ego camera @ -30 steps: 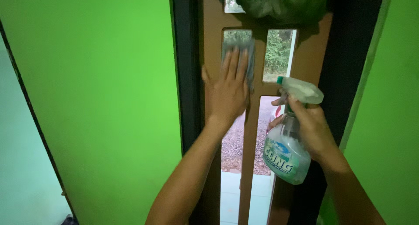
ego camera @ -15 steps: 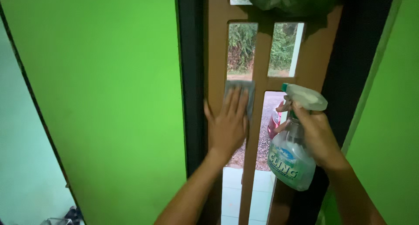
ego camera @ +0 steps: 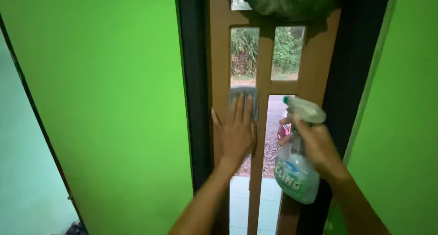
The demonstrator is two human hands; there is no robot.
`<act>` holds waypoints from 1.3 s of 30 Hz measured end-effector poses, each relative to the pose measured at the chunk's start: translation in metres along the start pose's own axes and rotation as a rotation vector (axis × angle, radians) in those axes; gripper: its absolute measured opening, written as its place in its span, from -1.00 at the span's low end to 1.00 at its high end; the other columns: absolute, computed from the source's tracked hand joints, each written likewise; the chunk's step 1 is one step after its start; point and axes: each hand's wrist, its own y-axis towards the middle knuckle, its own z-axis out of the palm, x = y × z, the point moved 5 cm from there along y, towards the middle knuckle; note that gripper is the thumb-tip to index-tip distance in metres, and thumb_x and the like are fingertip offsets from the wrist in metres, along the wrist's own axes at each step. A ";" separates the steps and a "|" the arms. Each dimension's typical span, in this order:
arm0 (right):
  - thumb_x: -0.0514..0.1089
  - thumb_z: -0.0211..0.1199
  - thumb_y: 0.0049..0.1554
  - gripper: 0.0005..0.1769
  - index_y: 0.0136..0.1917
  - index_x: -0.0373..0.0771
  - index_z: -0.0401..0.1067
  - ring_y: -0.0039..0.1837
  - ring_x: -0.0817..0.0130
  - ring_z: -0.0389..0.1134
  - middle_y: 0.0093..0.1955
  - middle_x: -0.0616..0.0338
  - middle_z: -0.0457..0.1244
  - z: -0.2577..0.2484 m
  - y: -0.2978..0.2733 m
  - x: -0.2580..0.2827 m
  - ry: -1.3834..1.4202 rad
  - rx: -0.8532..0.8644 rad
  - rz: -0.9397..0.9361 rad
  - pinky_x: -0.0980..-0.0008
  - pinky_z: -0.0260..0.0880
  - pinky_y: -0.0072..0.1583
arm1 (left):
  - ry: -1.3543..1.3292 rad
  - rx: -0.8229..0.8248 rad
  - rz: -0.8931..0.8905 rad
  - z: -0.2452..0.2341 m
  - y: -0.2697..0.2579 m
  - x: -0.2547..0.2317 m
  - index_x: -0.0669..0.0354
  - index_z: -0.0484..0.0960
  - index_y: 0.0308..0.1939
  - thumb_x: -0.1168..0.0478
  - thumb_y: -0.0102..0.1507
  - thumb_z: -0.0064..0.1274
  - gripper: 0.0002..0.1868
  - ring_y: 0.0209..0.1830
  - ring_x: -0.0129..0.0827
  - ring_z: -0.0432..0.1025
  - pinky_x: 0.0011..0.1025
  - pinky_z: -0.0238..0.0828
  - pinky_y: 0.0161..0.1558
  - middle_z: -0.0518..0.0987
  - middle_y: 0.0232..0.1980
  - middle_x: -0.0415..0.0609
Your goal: The person cleans a wooden door with glass panels using a spray bottle and a cloth. They repeatedly spray the door and wipe the surface and glass sections with the cloth.
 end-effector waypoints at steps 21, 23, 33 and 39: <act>0.07 -0.09 0.32 -0.46 0.40 -0.35 0.17 -0.18 0.29 0.42 0.03 -0.04 0.28 0.021 0.011 0.052 0.022 0.051 -0.323 0.33 0.51 -0.16 | 0.076 -0.102 0.046 -0.009 0.103 0.012 -0.11 0.12 0.60 0.07 0.36 -0.10 -0.29 0.67 -0.32 0.03 0.48 -0.38 0.50 0.09 0.68 -0.13; 0.08 -0.07 0.34 -0.46 0.38 -0.38 0.19 -0.17 0.29 0.41 0.05 -0.06 0.29 0.021 0.014 0.056 0.044 0.067 -0.331 0.34 0.49 -0.14 | 0.076 -0.191 0.030 -0.011 0.118 0.007 -0.11 0.12 0.60 0.07 0.34 -0.11 -0.28 0.67 -0.32 0.03 0.48 -0.35 0.48 0.09 0.67 -0.13; 0.11 -0.09 0.33 -0.41 0.41 -0.38 0.21 -0.13 0.25 0.41 0.11 -0.05 0.30 0.018 0.003 0.054 0.059 0.126 -0.284 0.31 0.47 -0.15 | 0.105 0.030 0.051 -0.015 0.023 0.000 -0.05 0.11 0.58 0.06 0.31 -0.09 -0.26 0.65 -0.24 -0.01 0.47 -0.41 0.47 0.10 0.64 -0.02; 0.14 -0.17 0.34 -0.42 0.38 -0.34 0.24 -0.12 0.26 0.46 0.11 -0.03 0.33 0.007 0.001 0.049 -0.013 0.025 -0.214 0.34 0.48 -0.14 | 0.087 -0.213 0.037 -0.007 0.119 0.007 -0.12 0.12 0.61 0.10 0.37 -0.09 -0.29 0.68 -0.30 0.02 0.45 -0.45 0.53 0.08 0.68 -0.11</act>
